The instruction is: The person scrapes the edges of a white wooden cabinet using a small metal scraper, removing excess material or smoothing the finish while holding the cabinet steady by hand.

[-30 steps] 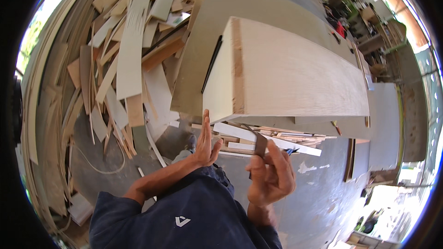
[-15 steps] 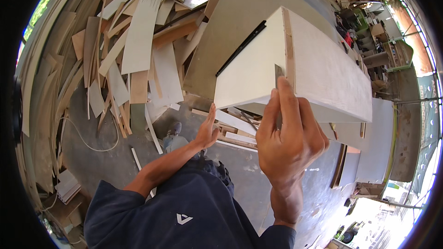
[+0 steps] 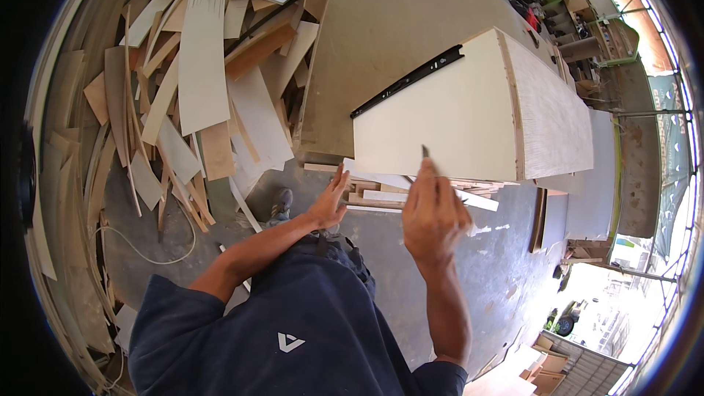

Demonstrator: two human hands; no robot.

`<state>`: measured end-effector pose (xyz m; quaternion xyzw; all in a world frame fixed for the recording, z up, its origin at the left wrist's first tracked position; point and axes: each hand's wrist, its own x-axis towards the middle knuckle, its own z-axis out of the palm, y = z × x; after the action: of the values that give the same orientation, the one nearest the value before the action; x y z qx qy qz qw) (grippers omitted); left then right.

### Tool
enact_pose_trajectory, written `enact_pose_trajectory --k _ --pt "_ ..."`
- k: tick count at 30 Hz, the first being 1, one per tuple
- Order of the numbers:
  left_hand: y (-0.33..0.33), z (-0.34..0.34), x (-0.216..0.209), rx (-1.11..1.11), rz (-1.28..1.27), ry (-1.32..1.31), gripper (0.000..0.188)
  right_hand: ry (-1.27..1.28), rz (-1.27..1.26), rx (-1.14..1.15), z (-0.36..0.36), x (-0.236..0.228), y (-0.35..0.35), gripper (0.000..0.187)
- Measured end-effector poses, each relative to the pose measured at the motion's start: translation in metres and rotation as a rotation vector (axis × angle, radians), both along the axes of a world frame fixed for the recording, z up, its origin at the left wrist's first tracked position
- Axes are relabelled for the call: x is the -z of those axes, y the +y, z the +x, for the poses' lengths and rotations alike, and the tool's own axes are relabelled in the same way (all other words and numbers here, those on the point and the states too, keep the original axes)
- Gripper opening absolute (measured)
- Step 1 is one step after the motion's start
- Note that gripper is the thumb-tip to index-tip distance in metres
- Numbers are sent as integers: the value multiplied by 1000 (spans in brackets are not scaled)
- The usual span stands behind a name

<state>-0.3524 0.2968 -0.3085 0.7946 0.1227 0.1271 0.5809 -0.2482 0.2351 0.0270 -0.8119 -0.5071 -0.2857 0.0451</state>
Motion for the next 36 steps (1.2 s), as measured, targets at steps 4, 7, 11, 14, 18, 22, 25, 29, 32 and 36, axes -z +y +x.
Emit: enact_pose_trajectory --k 4,7,11,14,18,22,25,29,32,36 --pt "14 -22 25 -56 -5 110 98 32 -76 -23 1 66 1 24" --pt "26 -42 30 -26 -104 185 99 25 -93 -56 1 113 2 26" --pt "43 -76 41 -86 -106 281 94 31 -109 -22 6 168 -6 26" --pt "58 -118 71 -194 -55 376 93 55 -106 24 1 154 1 24" --pt "72 -161 87 -372 -93 509 87 124 144 67 -6 121 6 21" --pt "83 -181 82 -372 -100 623 89 32 39 33 -2 173 3 21" --pt "93 -190 82 -362 -66 622 89 80 -53 -40 4 231 -2 20" --pt "108 -205 75 -394 -115 658 90 105 -8 -6 5 233 0 19" --pt "114 -217 86 -453 -104 658 91 76 153 -18 -1 191 8 19" --pt "119 -200 70 -410 -129 670 90 62 66 23 -1 223 -1 14"
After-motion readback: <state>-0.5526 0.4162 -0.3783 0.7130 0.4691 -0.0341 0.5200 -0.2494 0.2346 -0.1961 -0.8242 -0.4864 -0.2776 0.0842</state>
